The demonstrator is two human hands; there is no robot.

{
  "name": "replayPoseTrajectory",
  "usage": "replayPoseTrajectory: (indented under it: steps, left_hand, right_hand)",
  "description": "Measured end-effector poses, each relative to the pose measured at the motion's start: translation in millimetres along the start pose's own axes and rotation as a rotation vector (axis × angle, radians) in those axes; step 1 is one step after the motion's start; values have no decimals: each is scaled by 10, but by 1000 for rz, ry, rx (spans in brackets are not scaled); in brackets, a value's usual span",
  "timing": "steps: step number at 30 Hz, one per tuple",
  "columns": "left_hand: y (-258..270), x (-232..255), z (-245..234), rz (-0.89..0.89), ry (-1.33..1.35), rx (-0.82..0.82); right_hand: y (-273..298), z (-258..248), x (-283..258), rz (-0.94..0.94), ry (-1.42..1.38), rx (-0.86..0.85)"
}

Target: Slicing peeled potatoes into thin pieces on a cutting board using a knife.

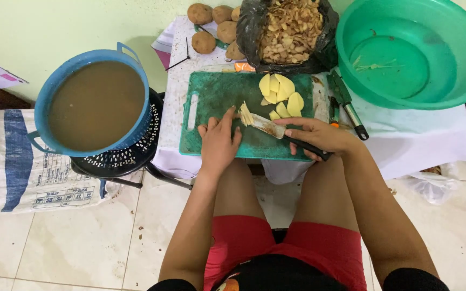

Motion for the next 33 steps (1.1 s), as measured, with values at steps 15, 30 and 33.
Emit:
replayPoseTrajectory:
  steps: [15,30,33]
  left_hand:
    - [61,-40,-138,4,24,194]
    - [49,113,-202,-5,-38,222]
    - [37,89,-181,-33,-43,194]
  right_hand:
    - [608,-728,-191,-181,-115,304]
    - [916,-2573,325,384,526,733]
    - [1039,-2720,284,414,680,770]
Point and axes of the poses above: each hand's wrist, its own y-axis away from the middle knuckle, its own z-axis out of the palm, x = y × z, the point moved 9 cm from there along -y, towards the middle knuckle, and after that the axes turned 9 degrees about y, right-handed, at the moved point
